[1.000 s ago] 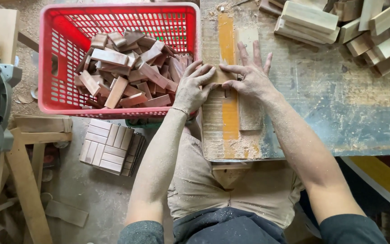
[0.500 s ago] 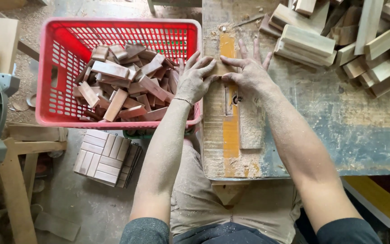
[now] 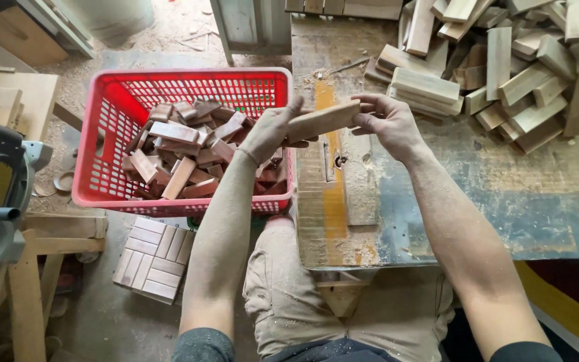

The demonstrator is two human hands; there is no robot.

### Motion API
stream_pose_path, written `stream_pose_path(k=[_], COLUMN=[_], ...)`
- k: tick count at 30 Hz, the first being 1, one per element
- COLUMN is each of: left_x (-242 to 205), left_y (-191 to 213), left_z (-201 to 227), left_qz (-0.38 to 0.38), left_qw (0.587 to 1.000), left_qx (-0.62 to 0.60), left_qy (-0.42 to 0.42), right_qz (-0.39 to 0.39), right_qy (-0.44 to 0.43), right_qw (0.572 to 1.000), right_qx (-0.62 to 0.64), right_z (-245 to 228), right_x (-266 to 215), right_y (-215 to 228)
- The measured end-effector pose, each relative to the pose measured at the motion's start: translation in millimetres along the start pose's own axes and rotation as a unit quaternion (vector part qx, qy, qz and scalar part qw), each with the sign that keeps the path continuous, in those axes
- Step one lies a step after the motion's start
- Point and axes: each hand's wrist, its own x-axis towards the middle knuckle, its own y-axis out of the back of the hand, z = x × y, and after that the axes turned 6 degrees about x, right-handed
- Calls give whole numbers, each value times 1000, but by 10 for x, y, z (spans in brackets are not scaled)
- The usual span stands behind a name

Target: Routing the edges of small wooden blocks using a router table and organizing them into a basket.

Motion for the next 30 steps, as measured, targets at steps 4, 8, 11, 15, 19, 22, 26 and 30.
stream_pose_path(k=[4, 8, 11, 15, 19, 22, 26, 30], left_x=[-217, -430, -429, -480, -556, -418, -471, -360], left_y=[87, 149, 278, 578, 1390, 1962, 1599, 684], left_z=[172, 172, -41, -197, -795, -1737, -1939, -1341], left_qz=[-59, -49, -14, 115, 314, 438, 472, 350], left_qw=[989, 989, 990, 968, 907, 880, 861, 833], left_qx=[-136, -133, -116, -189, -259, -133, 178, 340], left_qy=[13, -29, -76, -120, -106, -123, -63, -259], right_qz=[32, 56, 51, 29, 9, 12, 113, 257], right_qy=[13, 15, 17, 37, 21, 17, -2, 100], right_qw=[996, 993, 993, 994, 997, 999, 985, 903], right_qx=[87, 102, 109, 100, 72, 42, -129, -329], right_z=[-1, -75, -128, -211, -169, -2, 476, 1069], right_x=[-55, -107, -160, -196, -304, -342, -317, -272], right_y=[33, -143, -316, -497, -454, -233, 438, 1383])
